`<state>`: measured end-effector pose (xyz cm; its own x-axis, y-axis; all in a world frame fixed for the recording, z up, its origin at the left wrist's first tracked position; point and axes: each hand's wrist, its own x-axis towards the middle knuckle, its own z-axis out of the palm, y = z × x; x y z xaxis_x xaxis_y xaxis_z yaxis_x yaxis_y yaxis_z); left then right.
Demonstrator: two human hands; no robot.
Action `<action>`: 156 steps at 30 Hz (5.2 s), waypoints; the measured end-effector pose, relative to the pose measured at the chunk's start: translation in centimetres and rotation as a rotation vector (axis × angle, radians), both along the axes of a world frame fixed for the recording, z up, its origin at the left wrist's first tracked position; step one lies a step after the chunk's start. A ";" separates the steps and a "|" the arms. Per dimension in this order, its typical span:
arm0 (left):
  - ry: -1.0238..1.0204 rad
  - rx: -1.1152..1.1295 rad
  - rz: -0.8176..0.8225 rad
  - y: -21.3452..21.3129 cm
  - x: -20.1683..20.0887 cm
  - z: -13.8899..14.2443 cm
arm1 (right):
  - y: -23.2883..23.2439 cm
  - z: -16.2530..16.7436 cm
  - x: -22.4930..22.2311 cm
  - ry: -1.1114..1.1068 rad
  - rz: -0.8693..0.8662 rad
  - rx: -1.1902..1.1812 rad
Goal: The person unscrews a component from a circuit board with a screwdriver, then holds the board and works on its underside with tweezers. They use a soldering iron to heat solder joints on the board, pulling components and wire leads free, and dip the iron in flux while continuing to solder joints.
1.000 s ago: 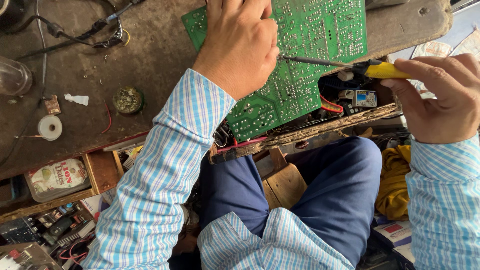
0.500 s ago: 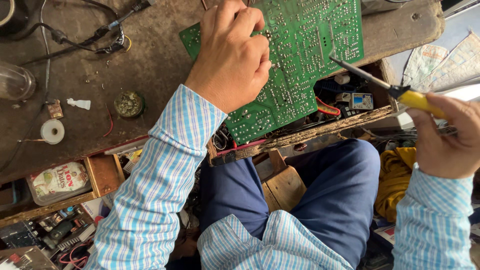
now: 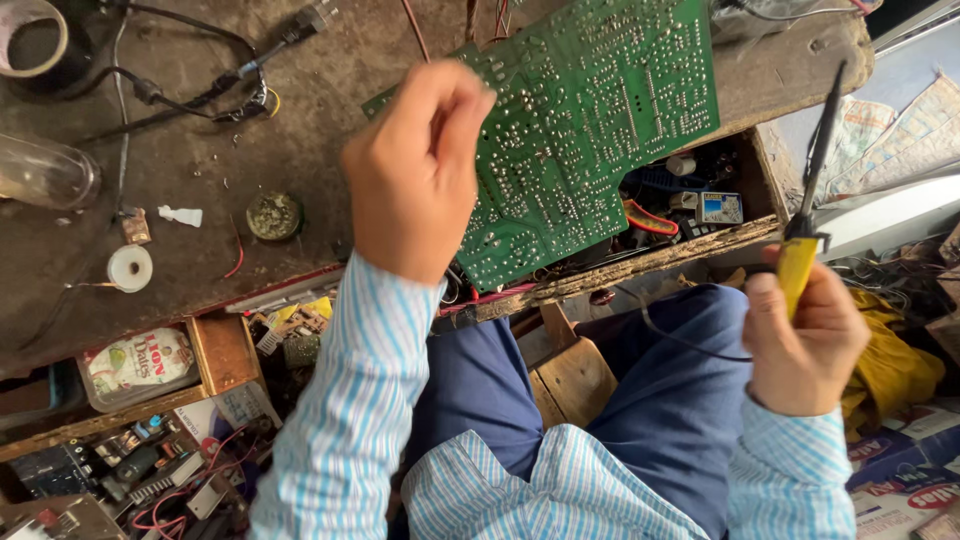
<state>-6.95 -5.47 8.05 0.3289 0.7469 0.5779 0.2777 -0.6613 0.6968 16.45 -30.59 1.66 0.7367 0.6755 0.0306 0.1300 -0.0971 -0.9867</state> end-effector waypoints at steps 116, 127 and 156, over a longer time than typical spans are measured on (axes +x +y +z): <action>0.250 0.240 -0.144 0.7 1.0 -6.0 | 2.2 4.1 -4.2 -0.717 0.251 -0.167; 0.239 0.255 -0.129 0.8 1.3 -6.2 | 2.3 4.7 -3.7 -0.706 0.276 -0.169; 0.242 0.258 -0.133 0.7 1.2 -6.0 | 2.2 4.4 -3.7 -0.723 0.268 -0.163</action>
